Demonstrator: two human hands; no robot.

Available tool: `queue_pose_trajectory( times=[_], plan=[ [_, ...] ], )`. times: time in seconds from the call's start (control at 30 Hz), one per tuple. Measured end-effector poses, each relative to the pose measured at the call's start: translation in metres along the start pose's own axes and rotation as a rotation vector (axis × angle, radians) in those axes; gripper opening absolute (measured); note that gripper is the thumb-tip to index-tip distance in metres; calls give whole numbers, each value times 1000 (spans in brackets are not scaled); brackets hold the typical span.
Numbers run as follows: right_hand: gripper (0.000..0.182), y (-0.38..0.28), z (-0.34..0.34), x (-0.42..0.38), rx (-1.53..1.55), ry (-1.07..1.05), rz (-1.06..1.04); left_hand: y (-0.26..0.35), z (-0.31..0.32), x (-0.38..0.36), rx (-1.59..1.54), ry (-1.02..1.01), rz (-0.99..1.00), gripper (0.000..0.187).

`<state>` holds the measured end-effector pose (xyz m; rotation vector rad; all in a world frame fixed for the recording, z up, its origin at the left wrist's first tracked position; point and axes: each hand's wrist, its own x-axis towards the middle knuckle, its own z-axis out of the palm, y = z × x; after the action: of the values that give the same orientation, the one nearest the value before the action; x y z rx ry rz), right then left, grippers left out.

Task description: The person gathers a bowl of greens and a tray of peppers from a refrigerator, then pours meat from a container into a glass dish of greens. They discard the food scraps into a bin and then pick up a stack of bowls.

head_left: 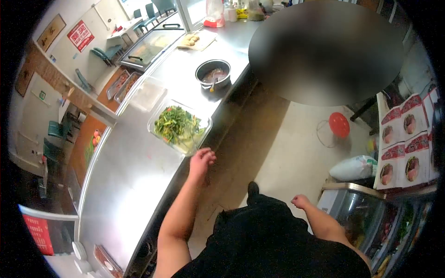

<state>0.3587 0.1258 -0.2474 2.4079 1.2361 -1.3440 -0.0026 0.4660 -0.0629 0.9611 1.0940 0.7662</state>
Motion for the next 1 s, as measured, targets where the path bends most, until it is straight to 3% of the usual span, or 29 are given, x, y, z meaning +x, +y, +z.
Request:
queue_pose_trajectory(
  times=[0.17,0.2,0.27,0.3,0.37,0.4,0.43,0.5,0.6,0.63,0.67,0.73,0.77,0.83,0.87,0.9,0.93,0.97,1.0],
  plan=[
    [21,-24,-78,-3,421,175,97,65,-1,148,-25,172,47,22],
    [19,-34,-92,-7,536,254,117,73,-8,180,-75,179,8,24],
    [24,-49,-106,-17,633,319,223,69,-38,259,123,187,-71,36],
    [24,-45,-103,-12,589,348,231,75,-42,285,65,190,-90,30],
    [25,-39,-78,-21,490,463,229,89,-44,320,83,130,-83,39],
    [27,-54,-84,-42,516,359,390,85,-52,353,19,148,-189,44],
    [27,-37,-47,-44,413,467,282,98,-34,347,-25,-71,-138,47],
    [27,-57,-27,-82,574,456,489,119,6,354,-137,98,-436,49],
    [25,-73,37,-104,595,396,634,89,-20,429,-222,-136,-445,36],
    [21,-77,53,-115,361,284,462,91,-22,435,-212,-151,-469,32],
    [21,-77,75,-118,382,286,478,80,-38,444,-134,-418,-291,30],
    [20,-77,136,-102,328,141,508,86,-48,442,-182,-819,-197,42],
    [20,-76,158,-93,573,115,597,84,-54,454,-169,-832,-204,42],
    [19,-90,144,-95,462,134,542,70,-69,495,21,-1067,-41,42],
    [18,-95,129,-92,331,152,479,86,-28,449,33,-296,-257,32],
    [19,-94,123,-84,600,190,627,95,-4,405,41,-285,-141,34],
    [19,-95,110,-81,613,195,626,100,10,383,47,-271,-23,35],
    [20,-97,91,-84,656,327,600,97,5,400,53,-280,-17,35],
    [21,-97,73,-86,697,459,572,97,-5,427,92,-315,-174,35]
  ],
)
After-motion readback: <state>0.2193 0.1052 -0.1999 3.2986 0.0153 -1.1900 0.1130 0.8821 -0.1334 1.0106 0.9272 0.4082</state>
